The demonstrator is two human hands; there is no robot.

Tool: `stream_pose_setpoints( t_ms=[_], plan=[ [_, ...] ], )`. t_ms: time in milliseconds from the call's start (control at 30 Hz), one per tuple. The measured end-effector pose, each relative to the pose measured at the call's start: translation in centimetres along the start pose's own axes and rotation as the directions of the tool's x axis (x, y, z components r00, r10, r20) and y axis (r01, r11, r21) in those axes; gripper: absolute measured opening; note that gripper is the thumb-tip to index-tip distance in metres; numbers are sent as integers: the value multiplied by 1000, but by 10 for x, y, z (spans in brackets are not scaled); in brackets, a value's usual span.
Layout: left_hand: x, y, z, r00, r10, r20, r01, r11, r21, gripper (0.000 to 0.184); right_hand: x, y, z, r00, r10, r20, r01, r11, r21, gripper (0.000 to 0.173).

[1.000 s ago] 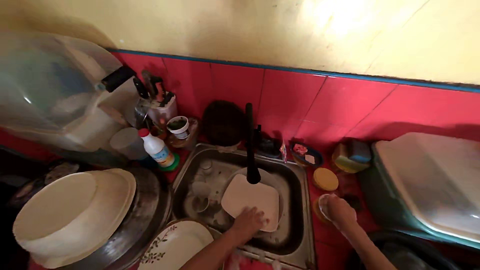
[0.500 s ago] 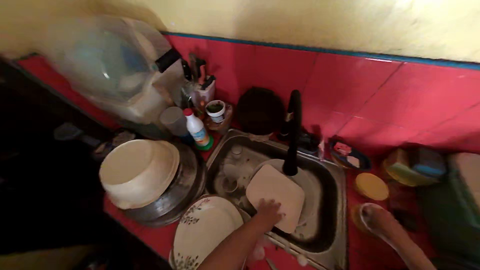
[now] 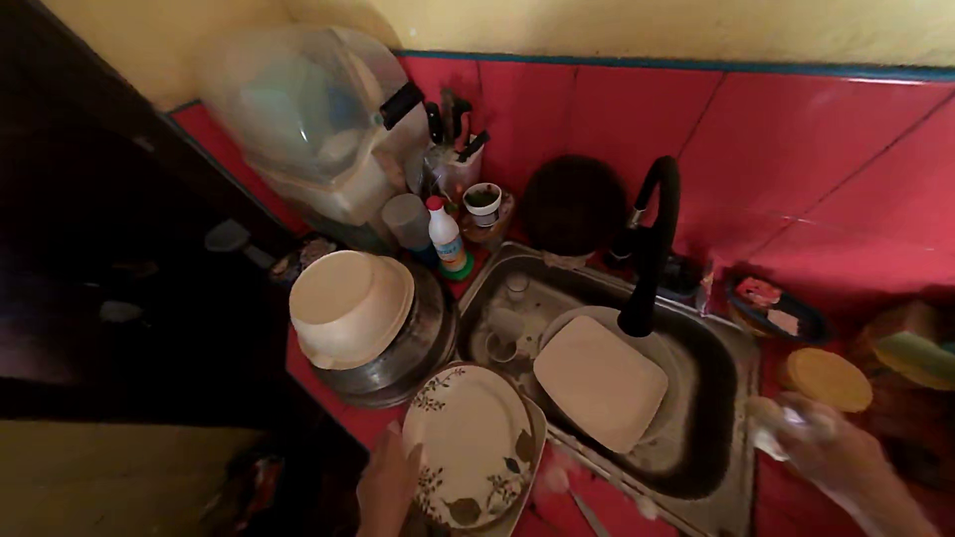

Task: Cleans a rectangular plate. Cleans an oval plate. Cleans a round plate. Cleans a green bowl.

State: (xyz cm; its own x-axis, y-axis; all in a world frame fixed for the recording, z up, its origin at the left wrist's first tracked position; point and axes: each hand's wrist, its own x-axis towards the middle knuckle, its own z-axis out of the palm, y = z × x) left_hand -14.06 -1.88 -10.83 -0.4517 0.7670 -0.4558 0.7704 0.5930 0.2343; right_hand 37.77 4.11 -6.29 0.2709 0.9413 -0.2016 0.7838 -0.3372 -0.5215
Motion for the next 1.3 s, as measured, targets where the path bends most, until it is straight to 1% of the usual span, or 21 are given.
stream_pose_setpoints(
  t_ms=[67,133,200,267,333,400,467,533,633,667,700,767,800,900,1000,1033,1067,1133,1200,1233,1300],
  plan=[
    [-7,-17,11,996,-83,15,84,995,-58,77,-12,-36,27,986,-2,169,-32,980,198,43],
    [-12,-20,25,992,-123,14,123,983,-138,85,-21,-63,66,945,-101,311,-41,907,418,38],
    [-12,-18,34,990,-138,-9,135,976,-169,88,-33,-92,107,882,-204,425,-81,823,562,33],
    [-10,-18,36,988,-152,-16,147,970,-193,88,-42,-117,145,816,-262,515,-129,786,604,33],
    [-8,-21,37,987,-161,-20,151,957,-247,85,-51,-137,170,762,-302,573,-139,788,599,35],
    [-7,-27,39,989,-144,-39,126,949,-290,81,-61,-150,182,734,-334,591,-103,806,583,36],
    [-8,-32,38,992,-121,-30,105,938,-329,80,-69,-155,183,717,-351,602,-84,814,575,38],
    [-10,-34,37,993,-116,-32,96,924,-370,80,-73,-153,181,717,-356,600,-77,814,575,37],
    [-13,-37,32,994,-95,-45,64,888,-456,78,-75,-143,178,735,-335,589,-143,773,618,35],
    [-14,-38,31,997,-74,-30,48,851,-523,78,-75,-138,176,740,-323,589,-177,752,635,34],
    [-14,-40,31,999,-43,-9,28,787,-617,78,-75,-134,174,748,-314,584,-205,728,654,33],
    [-15,-43,32,998,40,39,6,618,-786,77,-74,-128,166,762,-296,576,-249,687,683,33],
    [-15,-44,32,995,74,62,10,560,-829,78,-73,-126,162,772,-288,566,-259,671,695,34],
    [-16,-43,32,978,177,113,15,477,-879,86,-68,-125,150,807,-299,509,-232,632,739,35],
    [-25,-22,24,954,230,193,76,437,-896,89,-56,-130,144,847,-361,390,-99,613,784,31],
    [-32,-9,20,945,231,229,113,426,-897,84,-50,-132,145,871,-360,336,-38,631,775,29],
    [-39,5,16,933,236,271,154,418,-895,76,-45,-135,147,896,-348,275,40,681,731,29],
    [-51,36,13,891,275,361,235,401,-885,55,-34,-141,153,932,-312,186,184,847,499,34],
    [-62,68,16,836,337,432,296,385,-874,45,-32,-148,164,935,-298,192,242,933,267,41],
    [-65,83,19,816,364,450,313,377,-872,44,-36,-150,168,922,-314,225,267,939,216,43],
    [-66,108,26,792,407,454,329,342,-880,51,-54,-152,168,860,-395,325,341,916,211,46]
  ],
)
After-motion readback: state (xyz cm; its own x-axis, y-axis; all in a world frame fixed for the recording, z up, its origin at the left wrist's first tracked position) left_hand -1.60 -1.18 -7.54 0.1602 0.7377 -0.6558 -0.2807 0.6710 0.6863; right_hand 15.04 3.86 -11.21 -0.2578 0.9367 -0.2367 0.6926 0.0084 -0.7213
